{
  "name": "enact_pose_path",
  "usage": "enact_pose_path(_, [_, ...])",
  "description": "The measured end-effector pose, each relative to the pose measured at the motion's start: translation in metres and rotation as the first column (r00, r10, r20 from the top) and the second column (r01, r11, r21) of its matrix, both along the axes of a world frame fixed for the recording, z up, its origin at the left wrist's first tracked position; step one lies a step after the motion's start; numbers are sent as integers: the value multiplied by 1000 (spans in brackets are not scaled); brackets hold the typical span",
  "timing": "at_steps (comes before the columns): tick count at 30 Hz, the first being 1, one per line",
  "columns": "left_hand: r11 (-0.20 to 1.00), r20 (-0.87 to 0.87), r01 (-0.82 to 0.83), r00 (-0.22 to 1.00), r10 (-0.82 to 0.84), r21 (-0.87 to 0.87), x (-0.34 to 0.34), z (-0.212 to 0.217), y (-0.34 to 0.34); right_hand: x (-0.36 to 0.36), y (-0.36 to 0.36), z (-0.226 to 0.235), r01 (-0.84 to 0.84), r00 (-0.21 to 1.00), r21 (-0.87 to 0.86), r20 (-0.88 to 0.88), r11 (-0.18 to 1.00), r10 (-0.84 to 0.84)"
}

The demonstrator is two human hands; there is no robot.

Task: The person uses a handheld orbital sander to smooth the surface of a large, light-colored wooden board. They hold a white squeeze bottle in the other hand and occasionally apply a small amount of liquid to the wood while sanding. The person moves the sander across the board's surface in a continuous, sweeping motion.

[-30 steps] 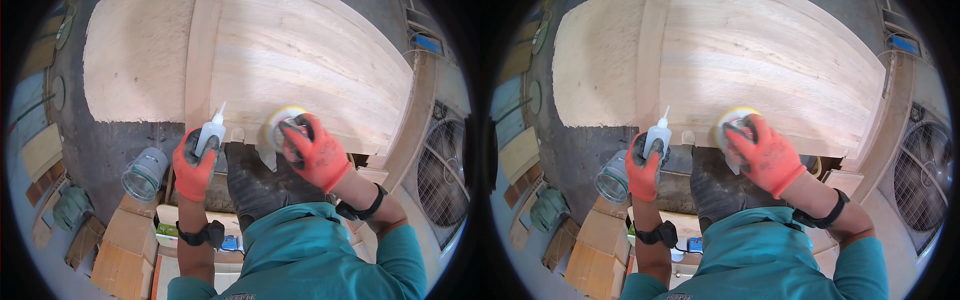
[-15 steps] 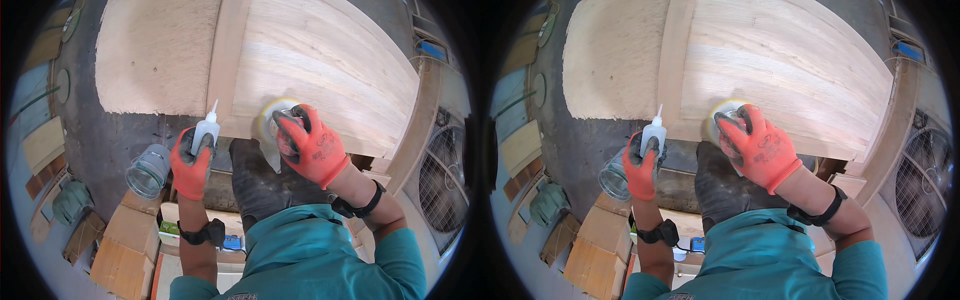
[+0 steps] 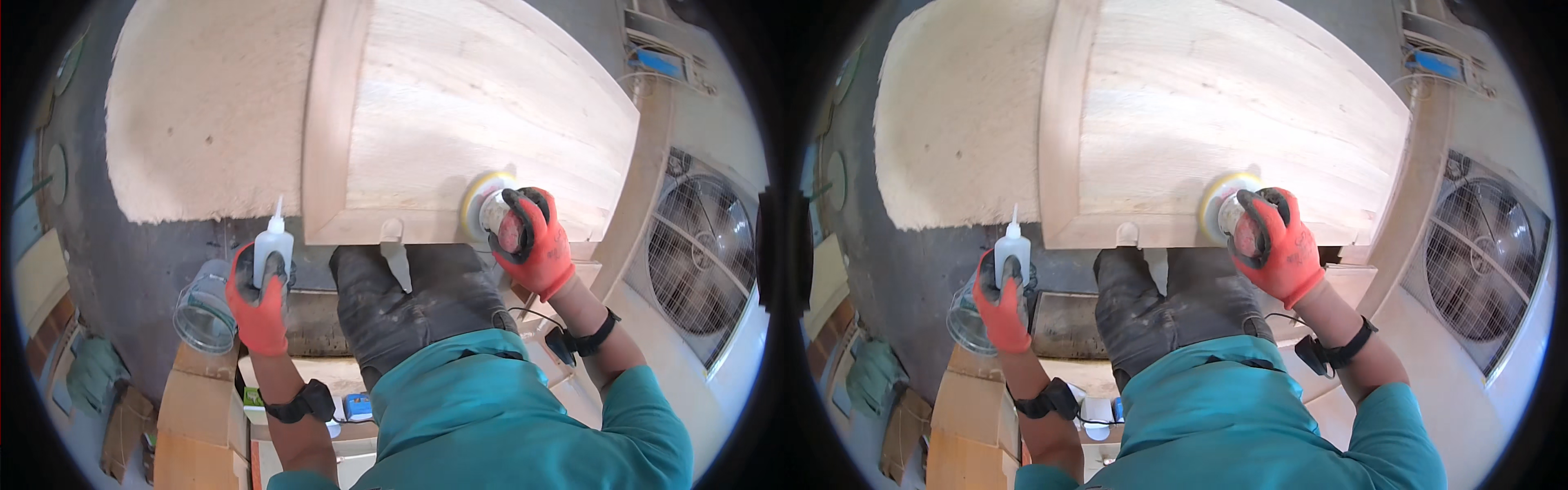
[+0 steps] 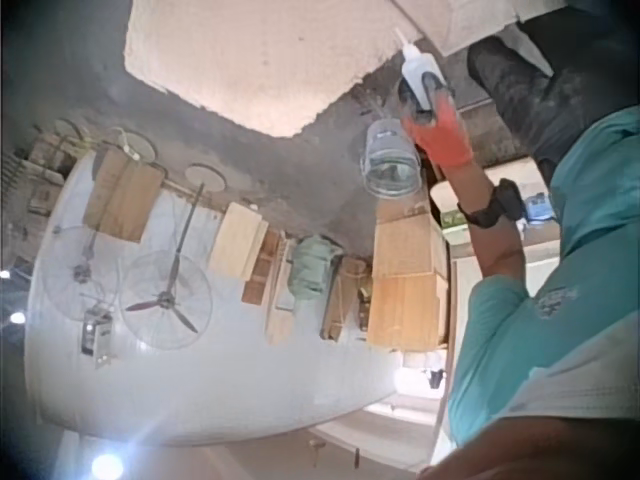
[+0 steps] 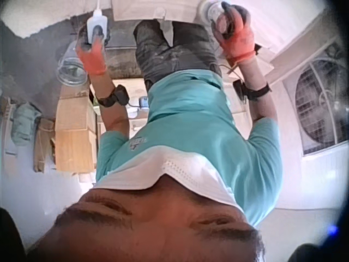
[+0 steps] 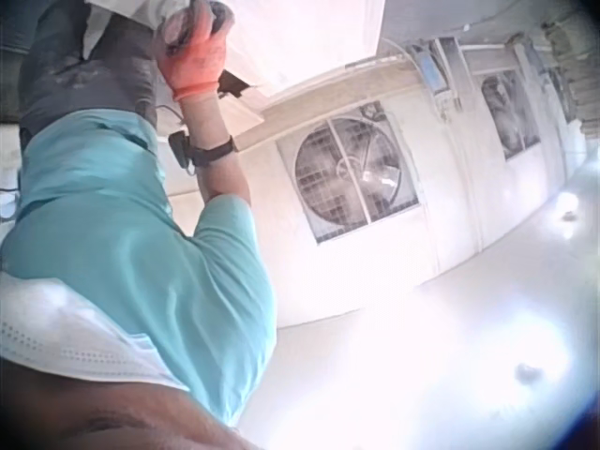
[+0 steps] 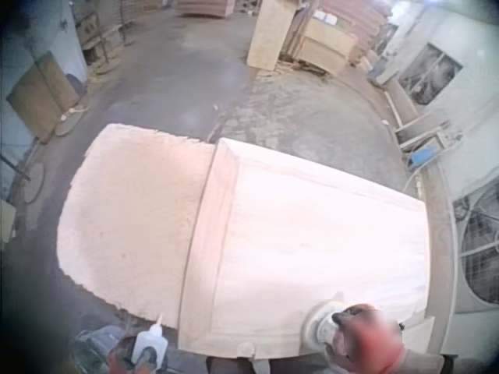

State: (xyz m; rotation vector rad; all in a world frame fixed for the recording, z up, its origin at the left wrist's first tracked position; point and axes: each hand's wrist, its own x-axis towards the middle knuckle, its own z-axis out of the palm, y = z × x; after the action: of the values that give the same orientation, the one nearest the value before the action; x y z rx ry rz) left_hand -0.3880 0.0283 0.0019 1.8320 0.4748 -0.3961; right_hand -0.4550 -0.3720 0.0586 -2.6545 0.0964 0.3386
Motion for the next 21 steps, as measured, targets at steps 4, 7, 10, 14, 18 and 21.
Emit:
enact_pose_path(4, [999, 6, 30, 1000, -30, -12, 9, -8, -5, 7, -29, -2, 122, 991, -32, 60, 992, -120])
enact_pose_path(7, [982, 23, 148, 989, -146, -120, 27, -5, -14, 12, -45, -5, 223, 973, -37, 70, 974, -220])
enact_pose_path(10, [974, -70, 36, 996, -53, -224, 36, -2, -35, 20, -40, -4, 268, 963, -21, 25, 963, -267])
enact_pose_path(14, [961, -19, 230, 972, -236, -154, 53, 21, -75, 11, -25, -3, 180, 984, -3, -3, 984, -180])
enact_pose_path(18, [942, -11, 270, 961, -278, -200, 65, 24, -96, 6, -5, 3, 119, 992, 73, -53, 990, -115])
enact_pose_path(21, [932, -25, 311, 947, -321, -186, 73, 25, -105, 3, -22, 4, 155, 988, 53, -26, 987, -154])
